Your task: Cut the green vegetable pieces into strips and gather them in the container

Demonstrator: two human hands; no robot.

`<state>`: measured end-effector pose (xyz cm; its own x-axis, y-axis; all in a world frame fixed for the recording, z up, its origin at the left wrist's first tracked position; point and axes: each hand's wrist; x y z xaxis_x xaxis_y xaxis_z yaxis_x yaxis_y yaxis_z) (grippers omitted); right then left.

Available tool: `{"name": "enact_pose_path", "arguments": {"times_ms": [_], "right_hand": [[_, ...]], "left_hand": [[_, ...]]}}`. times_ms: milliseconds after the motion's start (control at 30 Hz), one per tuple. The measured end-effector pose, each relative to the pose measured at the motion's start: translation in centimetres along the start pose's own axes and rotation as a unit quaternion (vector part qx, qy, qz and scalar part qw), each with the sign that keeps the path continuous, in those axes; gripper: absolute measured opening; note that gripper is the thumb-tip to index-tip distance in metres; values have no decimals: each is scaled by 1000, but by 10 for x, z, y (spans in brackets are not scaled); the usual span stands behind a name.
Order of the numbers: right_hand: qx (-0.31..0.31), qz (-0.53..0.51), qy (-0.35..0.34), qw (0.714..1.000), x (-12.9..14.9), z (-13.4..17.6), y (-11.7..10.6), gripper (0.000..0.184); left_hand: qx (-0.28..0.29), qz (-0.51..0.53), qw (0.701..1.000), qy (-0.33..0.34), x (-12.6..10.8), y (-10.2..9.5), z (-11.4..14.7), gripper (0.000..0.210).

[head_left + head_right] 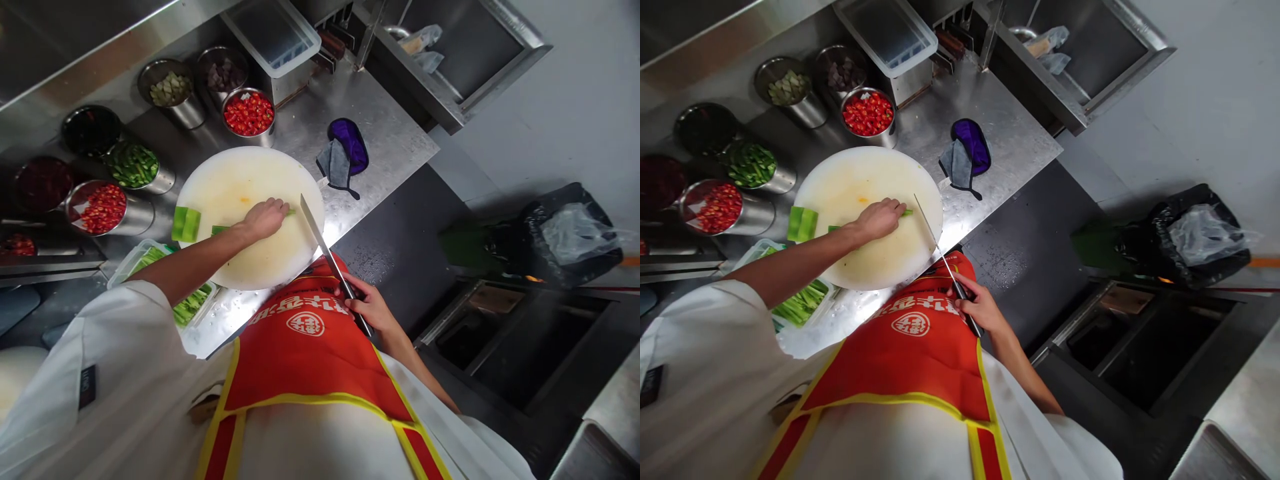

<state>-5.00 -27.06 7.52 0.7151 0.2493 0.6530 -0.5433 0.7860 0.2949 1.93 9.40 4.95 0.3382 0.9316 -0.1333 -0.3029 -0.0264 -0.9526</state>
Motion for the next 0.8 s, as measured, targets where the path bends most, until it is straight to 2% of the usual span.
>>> {"name": "enact_pose_path", "arguments": {"times_ms": [167,267,400,500,600,667,800], "right_hand": [[2,-5,-4,1000,0,-1,1,74],[7,-31,-14,999,1,-2,5,75],[8,-58,-29,998,5,-8,18,75],[3,-69,-33,997,10,-16,32,76],[-6,-72,-32,997,15,-25,44,78],[-11,-65,-31,997,18,-27,50,78],[-13,-42,-16,999,22,-27,52,78]], "left_hand": [[-46,61,995,-69,15,2,1,37],[-80,68,992,-76,15,11,7,46],[-116,76,986,-93,2,26,15,52],[-160,92,971,-154,-14,36,14,48],[-220,122,943,-220,-28,46,11,44],[-267,147,926,-223,-34,53,10,40],[-344,182,903,-180,-37,67,11,32]]}}
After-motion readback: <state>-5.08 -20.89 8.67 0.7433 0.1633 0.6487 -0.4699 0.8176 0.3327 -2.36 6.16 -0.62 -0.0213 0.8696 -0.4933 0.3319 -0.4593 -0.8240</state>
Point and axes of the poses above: each hand's wrist, its own z-axis away from the middle knuckle, its own y-axis out of the palm, x = y × z, and after that the axes turned 12 degrees about y, right-handed
